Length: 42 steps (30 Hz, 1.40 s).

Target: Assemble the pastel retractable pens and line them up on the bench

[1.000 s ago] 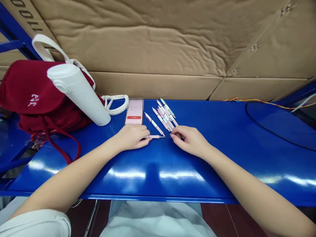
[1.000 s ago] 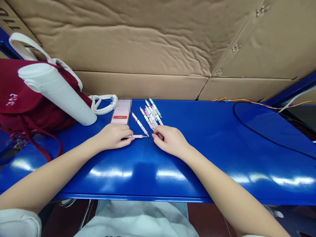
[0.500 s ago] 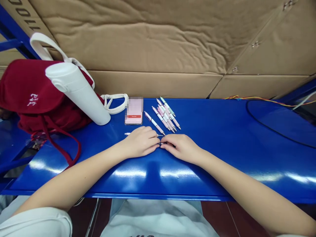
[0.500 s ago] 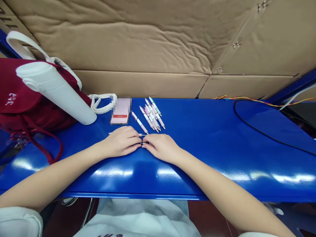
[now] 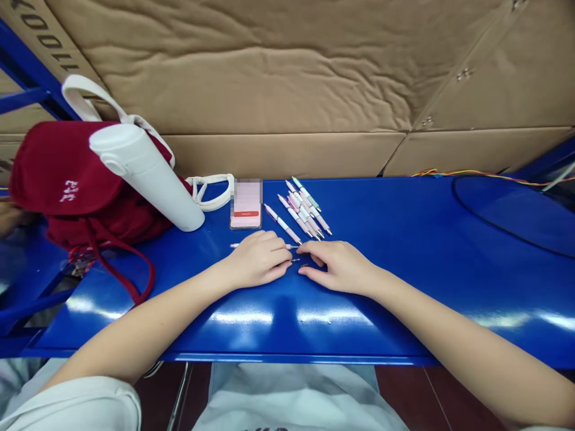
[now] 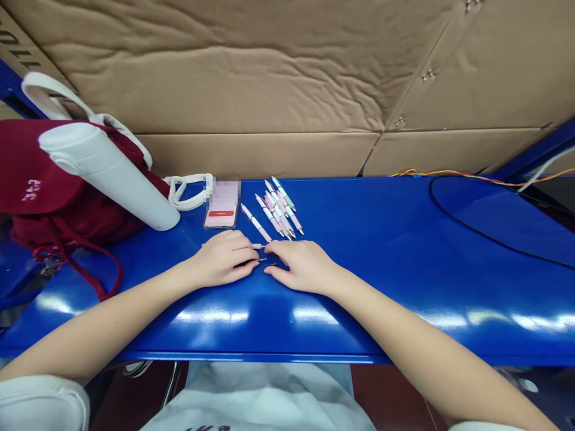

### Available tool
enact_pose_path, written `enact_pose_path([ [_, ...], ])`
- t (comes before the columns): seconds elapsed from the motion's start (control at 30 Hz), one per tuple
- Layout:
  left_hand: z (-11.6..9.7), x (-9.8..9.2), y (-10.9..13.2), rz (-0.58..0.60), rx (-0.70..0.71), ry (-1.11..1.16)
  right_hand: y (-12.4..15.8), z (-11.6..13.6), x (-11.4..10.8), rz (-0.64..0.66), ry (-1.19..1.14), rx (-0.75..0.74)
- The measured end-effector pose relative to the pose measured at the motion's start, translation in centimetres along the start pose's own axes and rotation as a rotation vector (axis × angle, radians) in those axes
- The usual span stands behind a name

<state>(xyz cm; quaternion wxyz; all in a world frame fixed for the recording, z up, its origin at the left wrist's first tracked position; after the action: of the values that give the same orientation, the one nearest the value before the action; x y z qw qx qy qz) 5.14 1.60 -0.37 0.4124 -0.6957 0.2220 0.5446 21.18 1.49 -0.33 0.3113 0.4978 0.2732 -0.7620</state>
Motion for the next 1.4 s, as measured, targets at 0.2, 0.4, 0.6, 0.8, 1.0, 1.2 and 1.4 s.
enact_pose_path([
  [0.2, 0.2, -0.2, 0.0, 0.025, 0.014, -0.037, -0.2, 0.0, 0.2, -0.071, 0.016, -0.074],
  [0.4, 2.9, -1.2, 0.3, 0.103, -0.119, -0.164, -0.1, -1.5, -0.9, -0.121, 0.067, 0.043],
  [0.6, 3.7, -0.8, 0.4, 0.142, -0.114, -0.137, -0.1, -1.9, -1.0, -0.105, 0.111, 0.042],
  [0.8, 3.6, -0.6, 0.5, 0.165, -0.105, -0.1, -0.1, -1.6, -1.0, -0.139, -0.015, 0.032],
  [1.0, 3.6, -0.5, 0.5, 0.144, -0.105, -0.106, -0.2, -1.3, -0.6, -0.128, -0.057, 0.013],
  [1.2, 3.7, -0.4, 0.5, 0.133, -0.104, -0.08, -0.2, -1.9, -0.8, -0.126, 0.026, 0.078],
  [1.4, 3.5, -0.5, 0.5, 0.132, -0.106, -0.051, -0.2, -2.1, -0.5, -0.06, 0.098, 0.162],
])
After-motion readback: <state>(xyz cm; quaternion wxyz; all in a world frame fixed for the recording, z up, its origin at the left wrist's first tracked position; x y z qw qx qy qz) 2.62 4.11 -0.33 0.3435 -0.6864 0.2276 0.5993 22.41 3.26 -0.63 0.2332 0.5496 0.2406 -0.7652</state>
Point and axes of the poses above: each hand's wrist, its own y-axis away from the middle knuckle, its own x-axis out of the palm, z = x × y, the point moved 4 cm from there along -y, towards the middle knuckle, and after that the axes turned 6 degrees about -x, right-handed, at the moved point
